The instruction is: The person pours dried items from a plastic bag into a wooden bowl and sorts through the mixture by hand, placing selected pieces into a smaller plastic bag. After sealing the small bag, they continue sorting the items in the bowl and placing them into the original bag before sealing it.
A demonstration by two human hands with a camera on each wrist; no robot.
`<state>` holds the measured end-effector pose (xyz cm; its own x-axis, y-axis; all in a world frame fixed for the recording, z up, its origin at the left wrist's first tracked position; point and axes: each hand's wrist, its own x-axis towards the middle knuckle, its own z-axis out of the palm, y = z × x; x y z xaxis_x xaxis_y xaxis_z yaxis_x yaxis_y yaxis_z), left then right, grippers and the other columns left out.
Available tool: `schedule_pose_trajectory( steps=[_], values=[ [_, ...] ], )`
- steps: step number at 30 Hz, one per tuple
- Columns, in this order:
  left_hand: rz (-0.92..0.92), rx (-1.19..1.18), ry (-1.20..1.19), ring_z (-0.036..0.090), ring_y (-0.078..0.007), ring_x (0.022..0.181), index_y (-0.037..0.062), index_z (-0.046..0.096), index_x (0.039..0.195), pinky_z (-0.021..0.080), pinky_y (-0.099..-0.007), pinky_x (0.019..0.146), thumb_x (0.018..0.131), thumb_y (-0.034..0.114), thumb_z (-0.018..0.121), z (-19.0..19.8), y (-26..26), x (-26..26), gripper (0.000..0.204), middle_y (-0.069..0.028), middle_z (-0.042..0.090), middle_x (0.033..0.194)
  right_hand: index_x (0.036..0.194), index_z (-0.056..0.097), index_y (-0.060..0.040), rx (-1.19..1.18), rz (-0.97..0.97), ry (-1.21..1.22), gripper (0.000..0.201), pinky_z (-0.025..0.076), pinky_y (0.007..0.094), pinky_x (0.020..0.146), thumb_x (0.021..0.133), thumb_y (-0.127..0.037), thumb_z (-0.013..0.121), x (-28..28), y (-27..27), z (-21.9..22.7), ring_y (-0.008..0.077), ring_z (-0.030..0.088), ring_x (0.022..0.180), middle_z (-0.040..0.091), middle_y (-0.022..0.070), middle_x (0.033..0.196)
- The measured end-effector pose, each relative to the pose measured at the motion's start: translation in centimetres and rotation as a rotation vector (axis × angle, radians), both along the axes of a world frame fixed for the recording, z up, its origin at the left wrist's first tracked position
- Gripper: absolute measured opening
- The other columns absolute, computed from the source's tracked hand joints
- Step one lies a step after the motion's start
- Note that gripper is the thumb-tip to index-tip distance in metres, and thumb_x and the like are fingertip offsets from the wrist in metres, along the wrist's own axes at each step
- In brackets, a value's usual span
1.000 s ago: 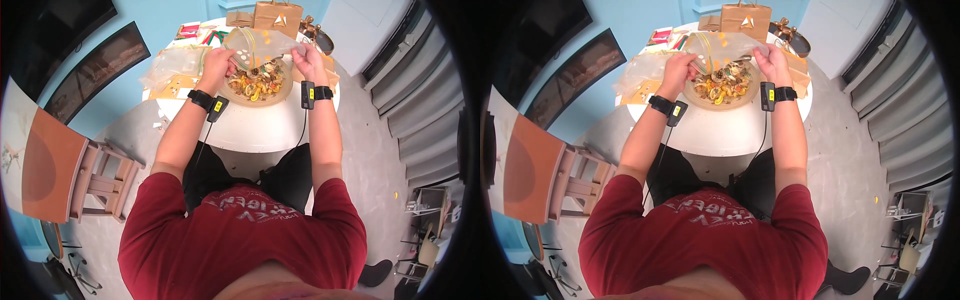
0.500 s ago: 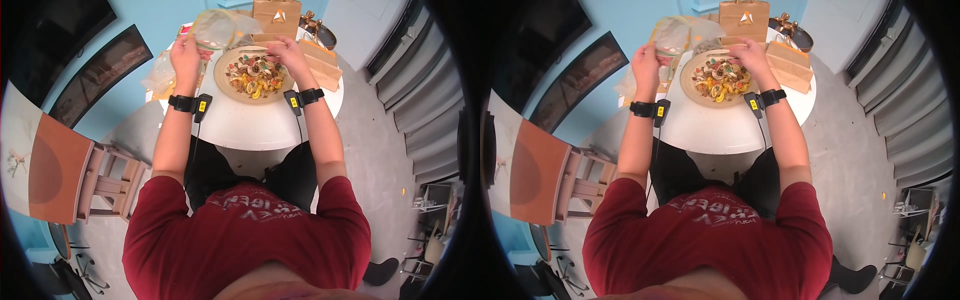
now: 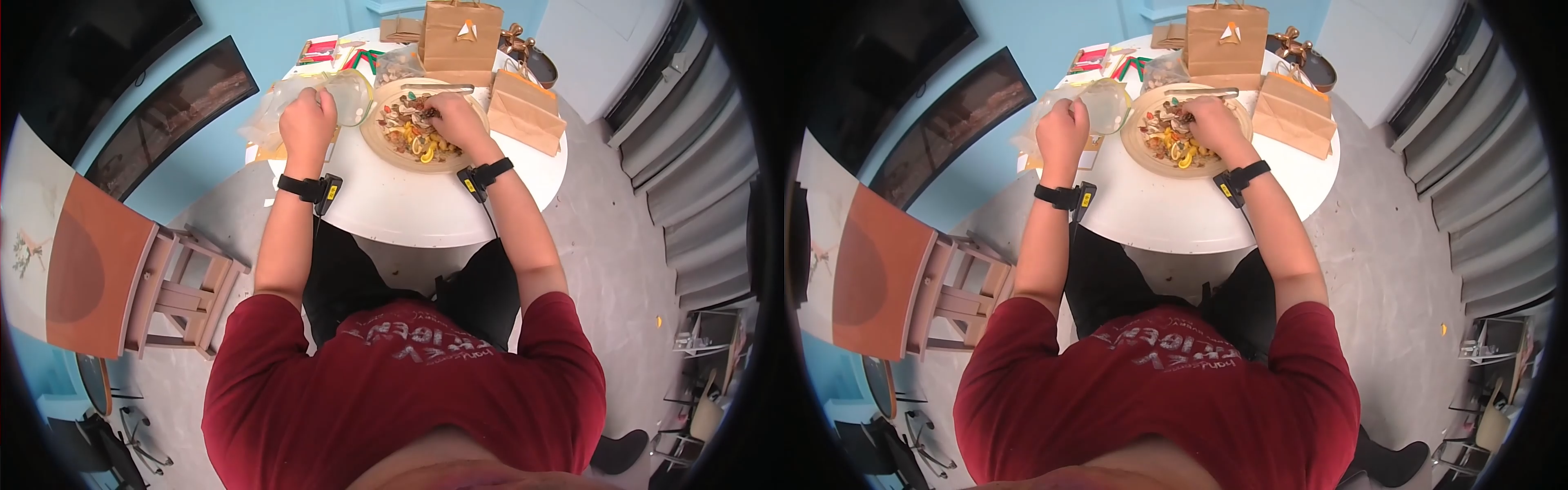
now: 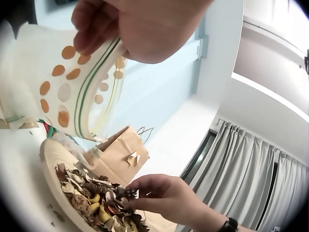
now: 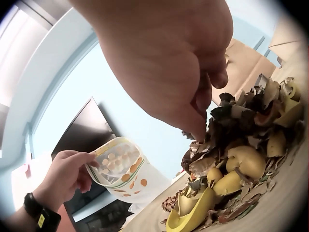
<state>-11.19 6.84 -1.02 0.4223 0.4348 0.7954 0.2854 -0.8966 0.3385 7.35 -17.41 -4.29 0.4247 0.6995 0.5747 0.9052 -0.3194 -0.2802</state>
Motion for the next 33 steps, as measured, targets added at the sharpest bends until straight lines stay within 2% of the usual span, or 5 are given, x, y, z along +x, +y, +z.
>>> schedule_pose_trajectory(
  steps=[7, 13, 22, 28, 33],
  values=[
    [0.05, 0.12, 0.009, 0.065, -0.0379, 0.054, 0.0064, 0.065, 0.066, 0.053, -0.0456, 0.051, 0.093, 0.027, 0.065, 1.5, -1.6, -1.0, 0.034, -0.0178, 0.065, 0.061, 0.107, 0.07, 0.0009, 0.468, -0.14, 0.143, 0.029, 0.054, 0.0333, 0.065, 0.088, -0.018, 0.08, -3.8, 0.5, 3.4, 0.0205, 0.066, 0.073, 0.07, 0.0138, 0.091],
    [0.014, 0.118, 0.014, 0.066, -0.0376, 0.055, 0.0063, 0.066, 0.065, 0.053, -0.0458, 0.052, 0.092, 0.027, 0.064, 3.8, -3.1, -1.7, 0.034, -0.0179, 0.065, 0.061, 0.115, 0.068, 0.0, 0.781, 0.055, 0.097, 0.031, 0.054, 0.0369, 0.067, 0.09, -0.017, 0.076, -9.5, 3.6, 7.5, 0.0258, 0.065, 0.071, 0.069, 0.0126, 0.09],
    [-0.005, 0.062, 0.017, 0.066, -0.0394, 0.057, 0.0042, 0.069, 0.067, 0.053, -0.0465, 0.054, 0.089, 0.026, 0.064, 4.4, -1.7, -2.6, 0.032, -0.0202, 0.065, 0.062, 0.118, 0.074, -0.0147, 0.169, 0.225, -0.034, 0.035, 0.058, 0.0392, 0.084, 0.087, -0.001, 0.065, -6.1, 3.5, 5.2, 0.0323, 0.071, 0.1, 0.059, 0.0164, 0.144],
    [-0.027, 0.033, 0.036, 0.066, -0.04, 0.059, 0.0035, 0.069, 0.065, 0.054, -0.0468, 0.056, 0.089, 0.026, 0.065, 5.0, -2.0, -2.7, 0.033, -0.0205, 0.065, 0.062, 0.119, 0.073, -0.0161, -0.039, 0.118, -0.122, 0.037, 0.058, 0.038, 0.086, 0.088, 0.001, 0.061, -5.8, 3.7, 4.2, 0.0324, 0.071, 0.105, 0.052, 0.0168, 0.152],
    [0.004, -0.009, 0.036, 0.066, -0.0404, 0.06, 0.003, 0.071, 0.067, 0.055, -0.0462, 0.057, 0.089, 0.025, 0.064, 4.8, -1.1, -2.9, 0.032, -0.0206, 0.066, 0.065, 0.123, 0.071, -0.0112, 0.292, 0.208, 0.139, 0.037, 0.057, 0.0392, 0.087, 0.088, -0.003, 0.063, -5.0, 2.5, 5.3, 0.0331, 0.071, 0.106, 0.056, 0.0186, 0.148]
  ],
)
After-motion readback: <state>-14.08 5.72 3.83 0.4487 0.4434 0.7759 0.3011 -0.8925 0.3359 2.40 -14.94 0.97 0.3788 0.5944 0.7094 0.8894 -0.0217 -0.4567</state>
